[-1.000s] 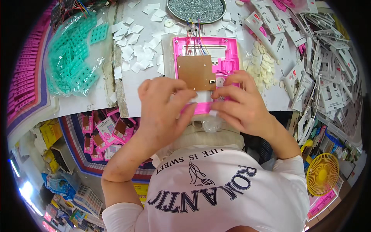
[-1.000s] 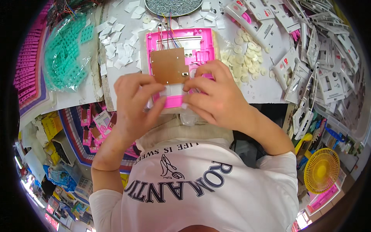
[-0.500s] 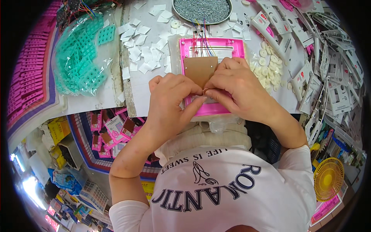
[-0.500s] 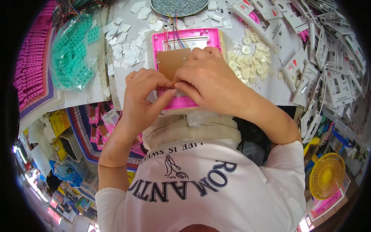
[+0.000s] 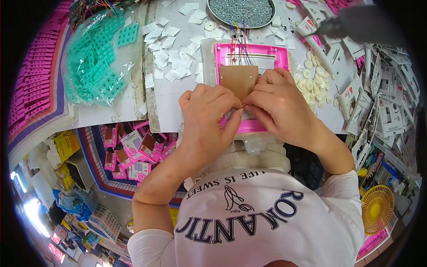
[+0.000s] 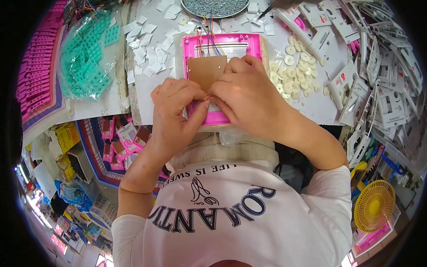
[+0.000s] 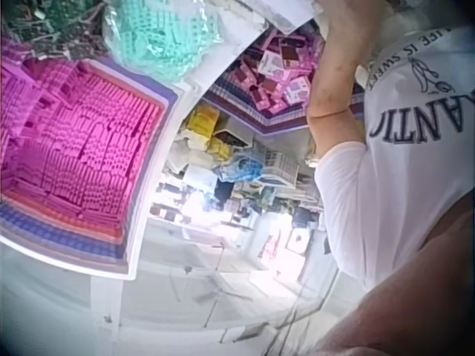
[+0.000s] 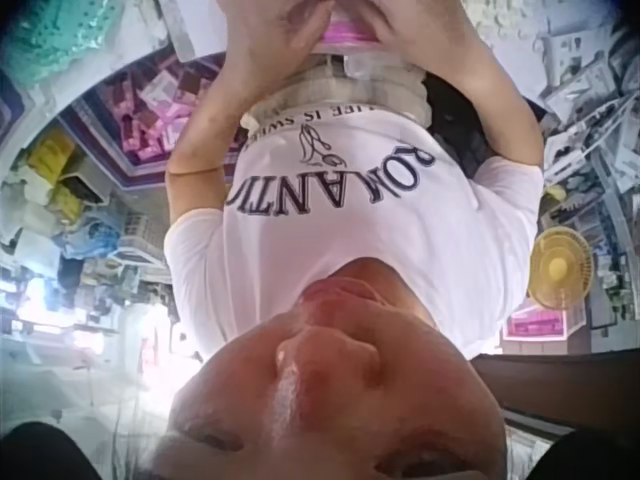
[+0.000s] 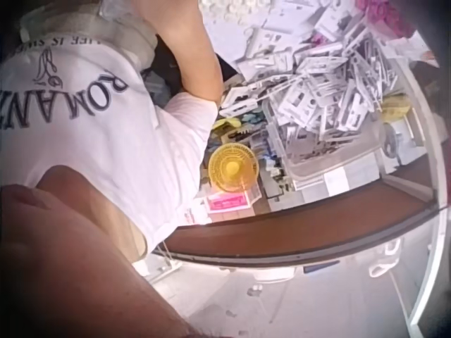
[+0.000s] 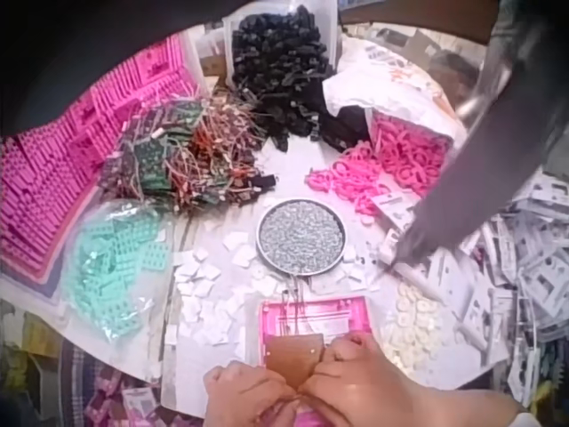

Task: Assembling toy sets by placing items into plastic frames and securing components with a glue gun.

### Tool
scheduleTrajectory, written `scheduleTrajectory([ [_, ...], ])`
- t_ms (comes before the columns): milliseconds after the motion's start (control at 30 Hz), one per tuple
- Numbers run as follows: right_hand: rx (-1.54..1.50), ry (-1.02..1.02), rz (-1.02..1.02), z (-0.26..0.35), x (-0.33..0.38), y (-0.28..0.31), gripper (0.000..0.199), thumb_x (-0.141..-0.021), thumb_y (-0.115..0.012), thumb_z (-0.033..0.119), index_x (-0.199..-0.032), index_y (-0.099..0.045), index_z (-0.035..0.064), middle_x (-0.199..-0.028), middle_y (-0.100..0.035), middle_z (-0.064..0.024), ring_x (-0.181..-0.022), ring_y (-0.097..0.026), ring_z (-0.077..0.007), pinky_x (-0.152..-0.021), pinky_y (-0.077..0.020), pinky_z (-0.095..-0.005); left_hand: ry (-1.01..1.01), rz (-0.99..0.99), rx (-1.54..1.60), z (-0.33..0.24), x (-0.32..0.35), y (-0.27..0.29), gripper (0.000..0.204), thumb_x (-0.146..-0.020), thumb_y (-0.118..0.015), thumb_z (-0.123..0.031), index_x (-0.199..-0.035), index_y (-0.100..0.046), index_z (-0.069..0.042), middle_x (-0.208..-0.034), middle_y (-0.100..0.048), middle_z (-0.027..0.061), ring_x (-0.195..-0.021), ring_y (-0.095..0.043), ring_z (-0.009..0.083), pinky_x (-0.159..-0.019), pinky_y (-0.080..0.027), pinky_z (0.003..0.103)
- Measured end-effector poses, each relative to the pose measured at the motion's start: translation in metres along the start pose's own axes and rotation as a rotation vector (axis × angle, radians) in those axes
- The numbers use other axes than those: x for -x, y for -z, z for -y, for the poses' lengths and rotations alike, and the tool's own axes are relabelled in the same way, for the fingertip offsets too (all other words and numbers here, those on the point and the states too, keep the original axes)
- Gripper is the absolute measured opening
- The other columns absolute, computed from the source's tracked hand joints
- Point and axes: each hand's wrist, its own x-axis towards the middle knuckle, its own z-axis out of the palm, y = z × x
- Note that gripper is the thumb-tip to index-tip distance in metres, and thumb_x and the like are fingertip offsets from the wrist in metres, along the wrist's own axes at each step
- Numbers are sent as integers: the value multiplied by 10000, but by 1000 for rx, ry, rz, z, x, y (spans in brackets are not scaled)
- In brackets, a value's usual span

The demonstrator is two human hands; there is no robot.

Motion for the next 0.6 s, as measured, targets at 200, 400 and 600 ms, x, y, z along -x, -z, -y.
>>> scheduleTrajectory([
  [200,1,5,-25,3,-1,-3,41,-863,-705,115,-875,-716,78,-817,-670,-48,-918,-552,-270,-941,-397,-443,15,-28,-64,-6,1,1,172,-743,-685,-19,-888,-674,-111,-947,-645,9,-888,-538,211,-855,-303,381],
  [400,-43,-13,-40,1,0,-3,71,-865,-704,113,-916,-741,80,-835,-682,-47,-920,-557,-274,-940,-400,-448,-8,-84,-76,-4,5,8,207,-703,-714,-37,-887,-676,-123,-992,-631,15,-926,-544,200,-870,-290,386],
  [600,-50,-21,-26,-1,0,-2,71,-866,-713,136,-889,-740,75,-820,-682,-57,-904,-571,-281,-955,-397,-461,-40,-58,-69,-1,4,6,195,-693,-748,-52,-857,-677,-128,-980,-624,6,-921,-543,194,-873,-290,380],
])
